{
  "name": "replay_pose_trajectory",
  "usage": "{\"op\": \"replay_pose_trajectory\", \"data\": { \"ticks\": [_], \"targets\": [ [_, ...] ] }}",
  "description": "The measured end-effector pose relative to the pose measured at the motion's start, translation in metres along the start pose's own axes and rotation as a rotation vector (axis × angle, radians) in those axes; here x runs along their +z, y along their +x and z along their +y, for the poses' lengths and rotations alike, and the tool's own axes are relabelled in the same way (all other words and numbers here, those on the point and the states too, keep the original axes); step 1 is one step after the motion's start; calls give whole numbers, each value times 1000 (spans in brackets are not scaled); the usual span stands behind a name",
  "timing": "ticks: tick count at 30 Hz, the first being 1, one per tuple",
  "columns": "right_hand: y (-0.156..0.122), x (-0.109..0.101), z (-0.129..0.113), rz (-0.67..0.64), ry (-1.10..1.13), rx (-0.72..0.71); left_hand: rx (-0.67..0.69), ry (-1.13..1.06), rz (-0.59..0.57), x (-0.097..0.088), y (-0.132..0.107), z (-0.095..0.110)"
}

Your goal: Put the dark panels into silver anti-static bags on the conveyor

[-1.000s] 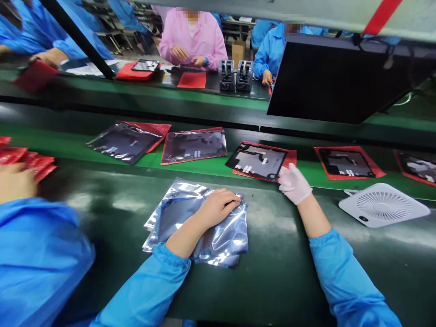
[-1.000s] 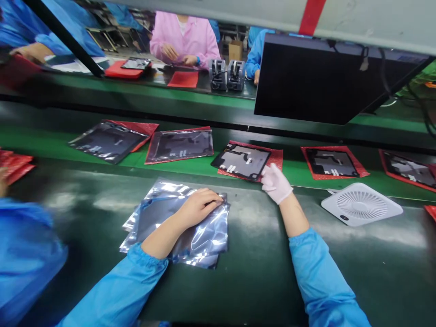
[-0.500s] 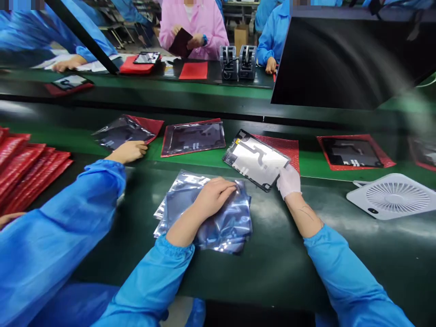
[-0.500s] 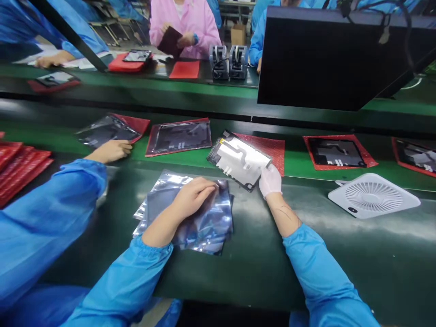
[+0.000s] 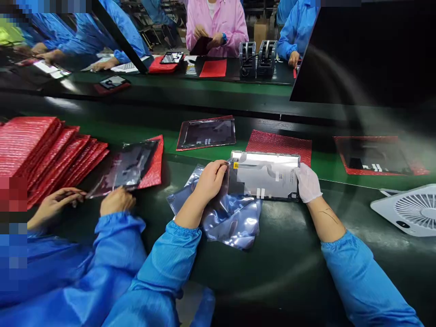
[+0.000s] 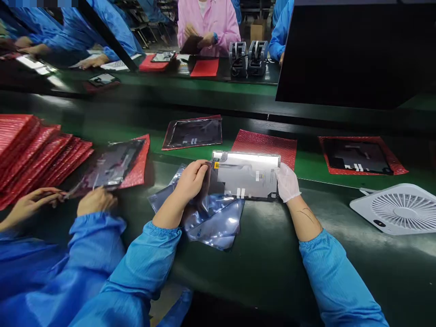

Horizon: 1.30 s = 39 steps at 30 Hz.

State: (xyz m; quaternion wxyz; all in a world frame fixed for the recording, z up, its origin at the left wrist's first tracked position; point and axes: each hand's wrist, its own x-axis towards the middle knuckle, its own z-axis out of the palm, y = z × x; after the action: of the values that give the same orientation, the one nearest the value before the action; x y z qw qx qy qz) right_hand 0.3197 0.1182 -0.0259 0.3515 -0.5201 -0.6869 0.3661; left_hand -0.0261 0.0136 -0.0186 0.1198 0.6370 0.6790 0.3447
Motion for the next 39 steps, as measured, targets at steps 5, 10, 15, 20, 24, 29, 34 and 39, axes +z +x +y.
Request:
{"op": "replay_pose_trajectory", "data": {
  "ticks": [5, 10, 15, 20, 24, 29, 34, 39],
  "targets": [
    [5, -15, 2, -125, -54, -58, -2, -2, -39, -1, 0, 0],
    [14, -39, 12, -154, -95, -72, 69, -26, -83, 0, -3, 9],
    [0, -11, -13, -136, 111, -17, 170, -11, -116, 12, -12, 26],
    [-37, 43, -54, -40, 163, 130, 140, 108, -44, 18, -19, 37],
    [-54, 52, -59, -20, 137, 41, 127, 102, 15, 10, -20, 43],
    [-41, 40, -49, -30, 27, -2, 147, 44, -68, 3, -17, 40],
    [-23, 32, -44, -34, -20, 112, 86, -24, -115, 3, -12, 31],
    [-33, 42, -46, -33, 108, 90, 80, -55, -86, 8, -15, 35]
  ]
}}
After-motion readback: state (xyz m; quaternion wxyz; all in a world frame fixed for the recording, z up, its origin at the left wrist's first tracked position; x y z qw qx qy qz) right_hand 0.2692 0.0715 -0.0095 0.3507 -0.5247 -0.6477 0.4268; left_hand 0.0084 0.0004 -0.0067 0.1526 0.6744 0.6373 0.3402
